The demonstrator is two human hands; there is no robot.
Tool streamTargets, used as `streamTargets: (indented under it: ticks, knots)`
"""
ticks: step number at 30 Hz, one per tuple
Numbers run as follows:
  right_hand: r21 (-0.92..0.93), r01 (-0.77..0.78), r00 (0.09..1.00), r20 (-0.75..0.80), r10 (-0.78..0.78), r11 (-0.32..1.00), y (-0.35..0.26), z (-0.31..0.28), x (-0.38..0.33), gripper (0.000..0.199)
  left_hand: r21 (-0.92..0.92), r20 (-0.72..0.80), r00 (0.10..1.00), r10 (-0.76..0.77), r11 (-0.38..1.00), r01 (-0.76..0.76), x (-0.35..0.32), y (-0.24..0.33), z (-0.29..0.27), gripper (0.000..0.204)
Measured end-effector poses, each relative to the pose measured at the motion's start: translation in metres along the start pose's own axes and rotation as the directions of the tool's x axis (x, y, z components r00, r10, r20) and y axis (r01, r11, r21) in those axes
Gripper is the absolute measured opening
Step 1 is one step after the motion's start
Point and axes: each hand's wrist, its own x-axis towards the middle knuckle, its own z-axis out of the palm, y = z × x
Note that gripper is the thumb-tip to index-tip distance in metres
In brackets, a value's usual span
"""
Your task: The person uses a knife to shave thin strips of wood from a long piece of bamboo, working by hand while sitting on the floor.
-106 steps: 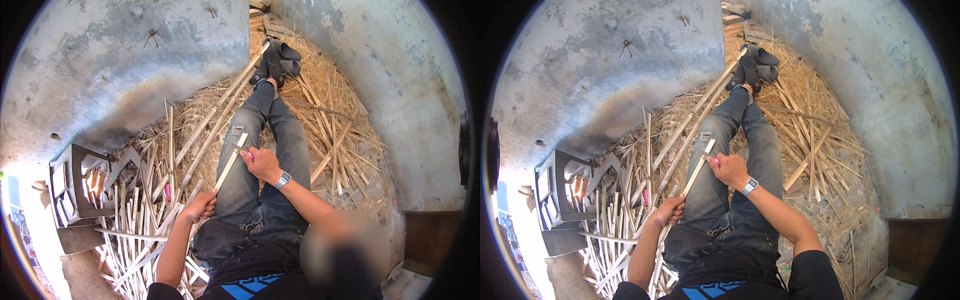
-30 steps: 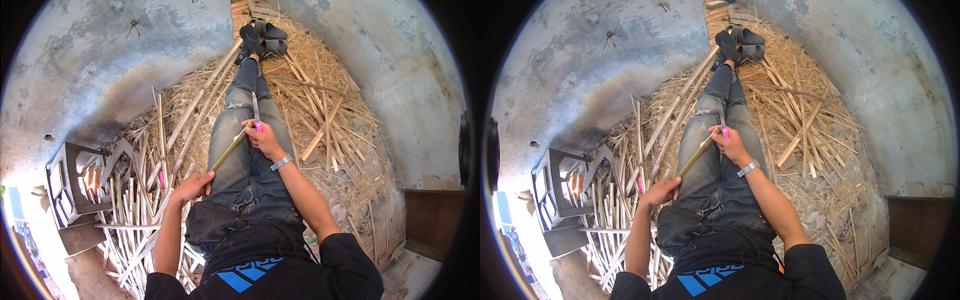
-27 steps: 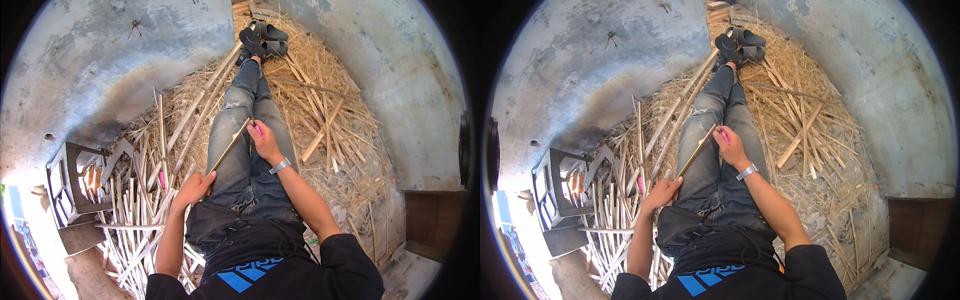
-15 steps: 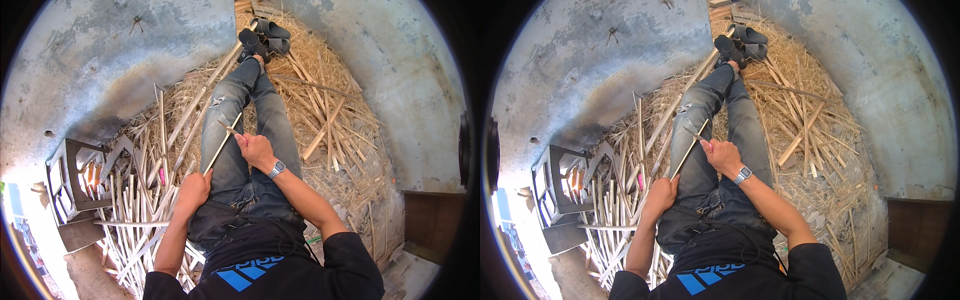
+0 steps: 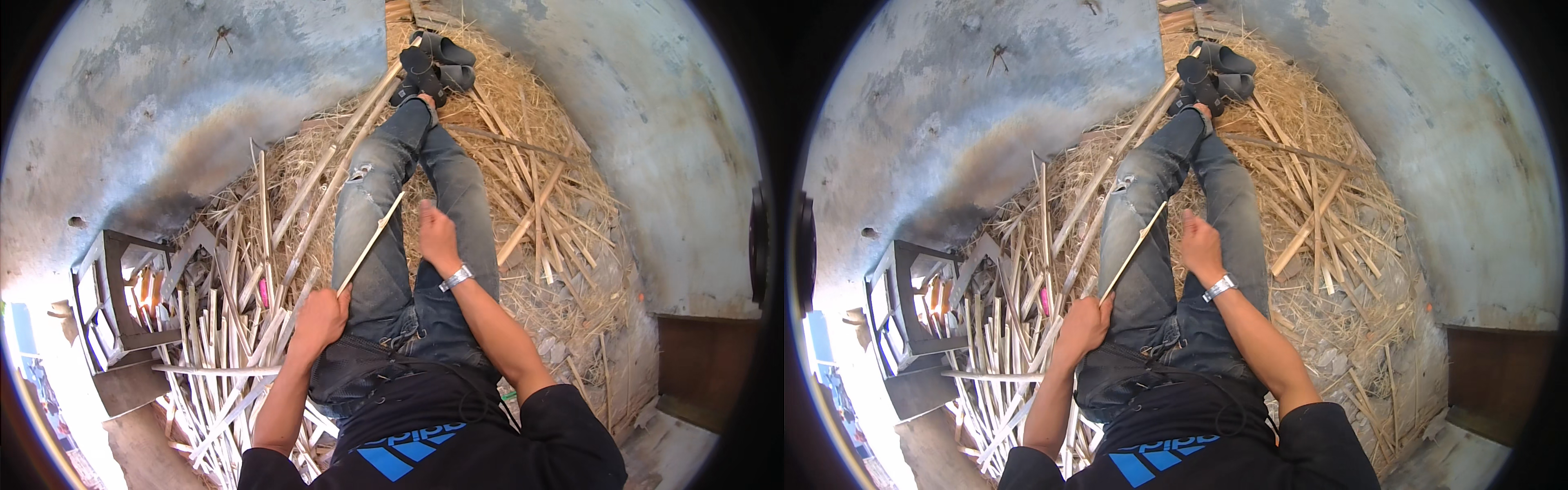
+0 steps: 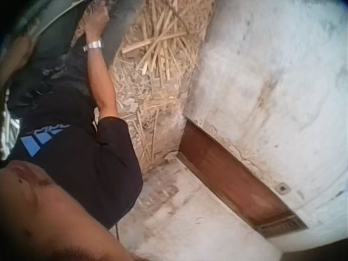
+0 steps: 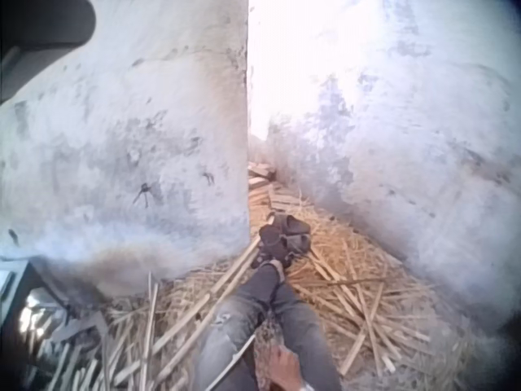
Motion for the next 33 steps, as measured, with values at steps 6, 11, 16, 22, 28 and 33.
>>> streamTargets:
  ticks: [6,11,16,22,28,33]
  knots:
    - [0.156,-0.005,0.989,0.145,-0.017,0.988,-0.006,-0.023,0.008,0.051,-0.008,-0.035,0.999,0.004,1.000,-0.004,0.001,0.000,-0.001,0.065]
    - [0.232,0.168,0.982,0.041,-0.182,0.958,-0.012,-0.011,0.012,0.048,0.020,0.039,0.999,-0.025,1.000,0.024,0.002,0.006,-0.007,0.067]
    - [0.227,0.182,0.977,0.064,-0.201,0.957,-0.010,-0.003,0.021,0.048,0.030,0.055,0.999,0.002,1.000,-0.004,0.006,0.003,-0.004,0.067]
    - [0.166,0.141,0.969,0.179,-0.170,0.976,0.004,0.001,0.022,0.053,0.041,0.019,0.997,0.079,0.996,-0.080,0.012,0.002,0.003,0.066]
    - [0.178,0.087,0.932,0.332,-0.143,0.980,-0.003,0.006,0.004,0.061,0.063,0.018,0.998,0.058,0.996,-0.059,0.016,0.005,0.004,0.066]
    - [0.239,0.045,0.890,0.431,-0.148,0.970,0.005,-0.008,0.014,0.062,0.050,0.045,0.998,0.047,0.998,-0.049,0.016,0.007,0.002,0.065]
